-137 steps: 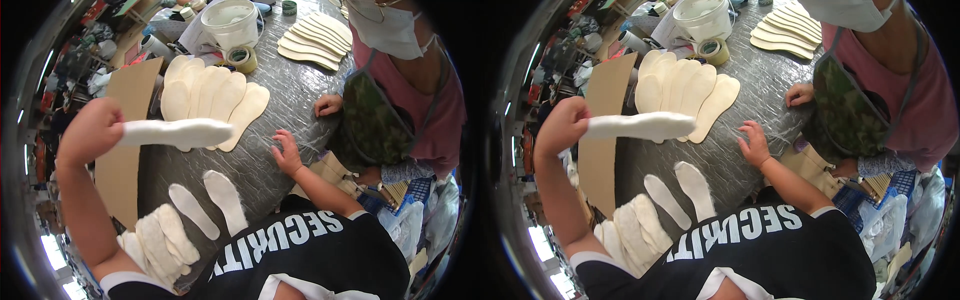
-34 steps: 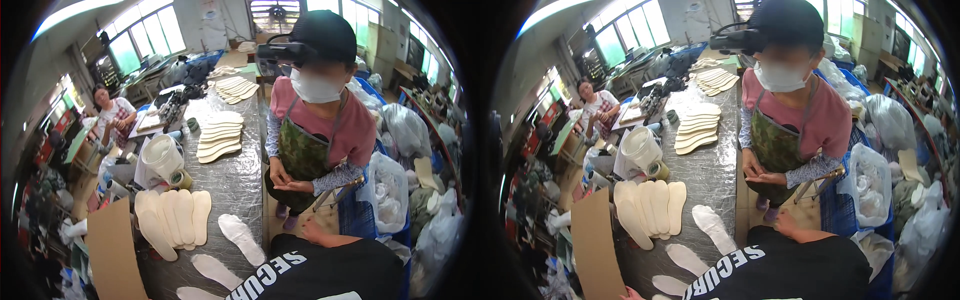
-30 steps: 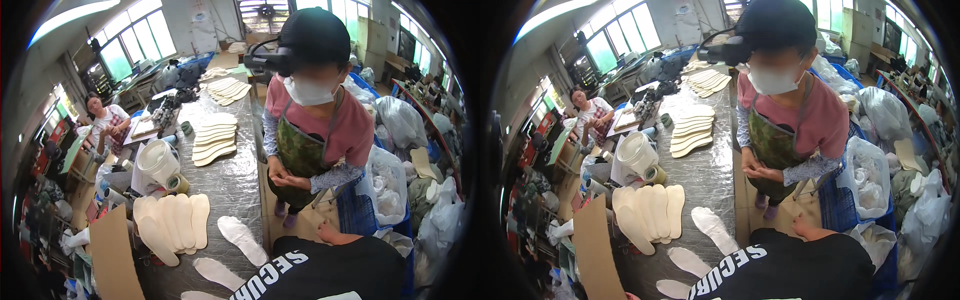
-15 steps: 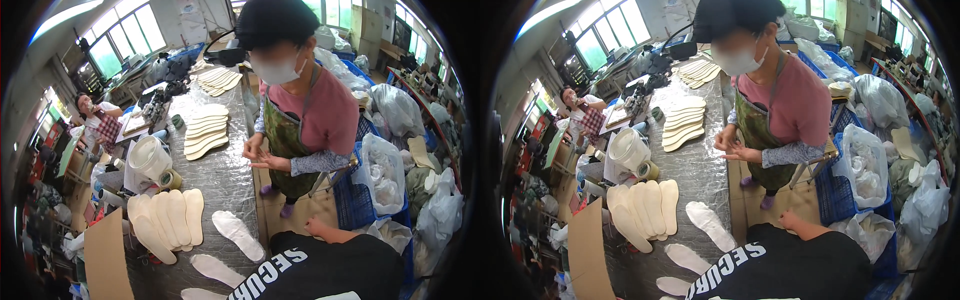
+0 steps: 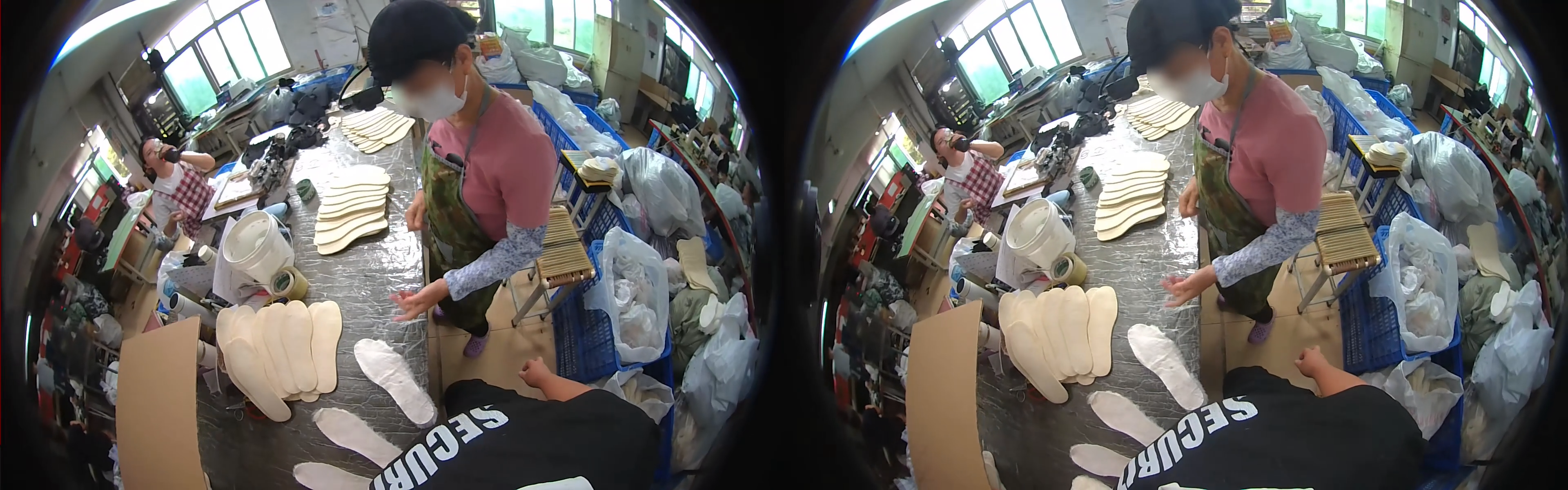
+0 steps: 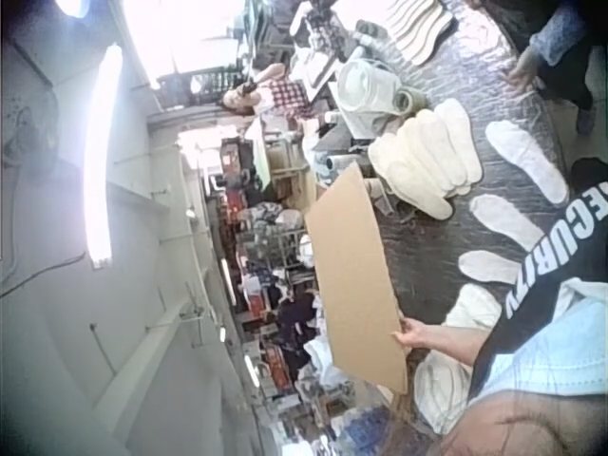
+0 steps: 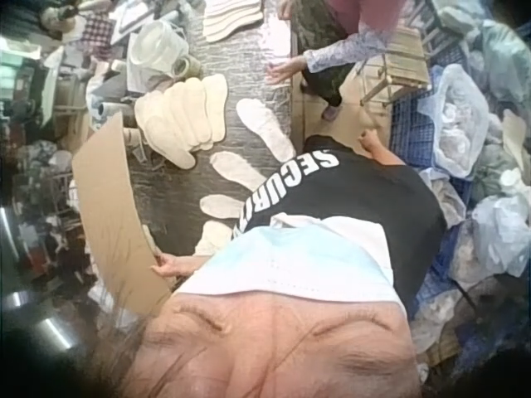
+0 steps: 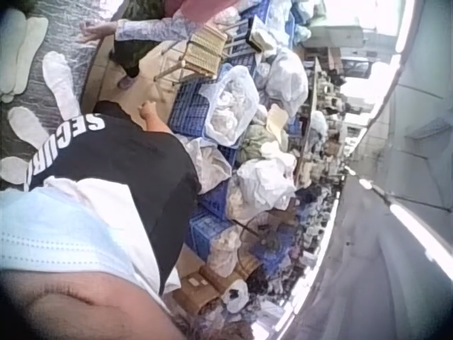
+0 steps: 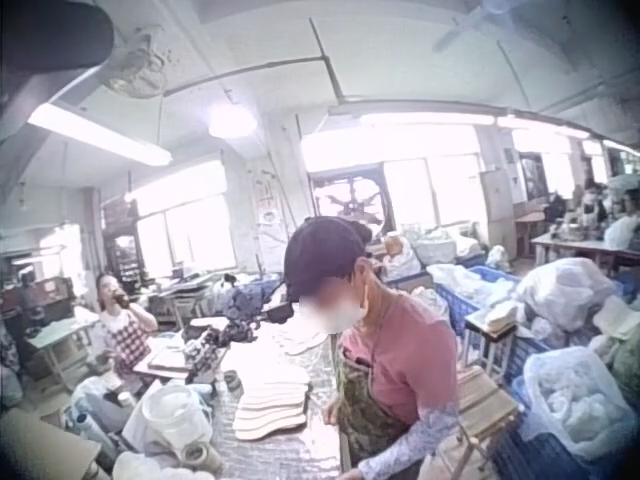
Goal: Matching and pressing fuzzy linings onto shoe insoles by hand.
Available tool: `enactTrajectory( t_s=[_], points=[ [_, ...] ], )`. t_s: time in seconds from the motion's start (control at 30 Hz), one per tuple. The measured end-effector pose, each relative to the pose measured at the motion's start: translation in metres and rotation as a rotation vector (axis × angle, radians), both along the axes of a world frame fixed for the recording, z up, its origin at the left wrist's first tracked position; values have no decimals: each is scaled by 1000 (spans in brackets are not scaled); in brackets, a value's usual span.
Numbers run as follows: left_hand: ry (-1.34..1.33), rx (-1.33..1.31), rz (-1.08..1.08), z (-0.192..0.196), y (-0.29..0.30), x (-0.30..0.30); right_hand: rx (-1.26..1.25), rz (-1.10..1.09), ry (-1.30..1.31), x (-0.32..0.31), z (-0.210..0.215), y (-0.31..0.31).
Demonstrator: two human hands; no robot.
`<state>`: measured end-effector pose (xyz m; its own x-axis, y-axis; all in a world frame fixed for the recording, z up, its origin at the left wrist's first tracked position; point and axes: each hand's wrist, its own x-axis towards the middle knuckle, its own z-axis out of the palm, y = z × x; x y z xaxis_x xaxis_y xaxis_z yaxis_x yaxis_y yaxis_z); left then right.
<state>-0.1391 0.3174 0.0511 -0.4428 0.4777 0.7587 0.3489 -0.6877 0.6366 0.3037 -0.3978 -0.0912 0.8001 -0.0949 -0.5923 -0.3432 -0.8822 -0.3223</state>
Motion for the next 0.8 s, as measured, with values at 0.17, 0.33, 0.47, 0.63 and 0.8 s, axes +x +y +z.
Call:
enactTrajectory(
  t_s=[0.17, 0.33, 0.47, 0.63, 0.8],
  points=[
    [51, 72, 153, 23, -3, 32, -12, 29, -61, -1, -4, 10],
    [122, 184, 358, 15, 9, -45, 76, 120, -165, 7, -41, 10],
    [18, 198, 320, 6, 11, -97, 79, 149, -176, 14, -49, 18],
    [-968, -125, -561, 108, -98, 32, 82, 101, -188, 7, -48, -2],
    [-869, -102, -717, 113, -95, 14, 40, 102, -19, 11, -37, -4]
  ],
)
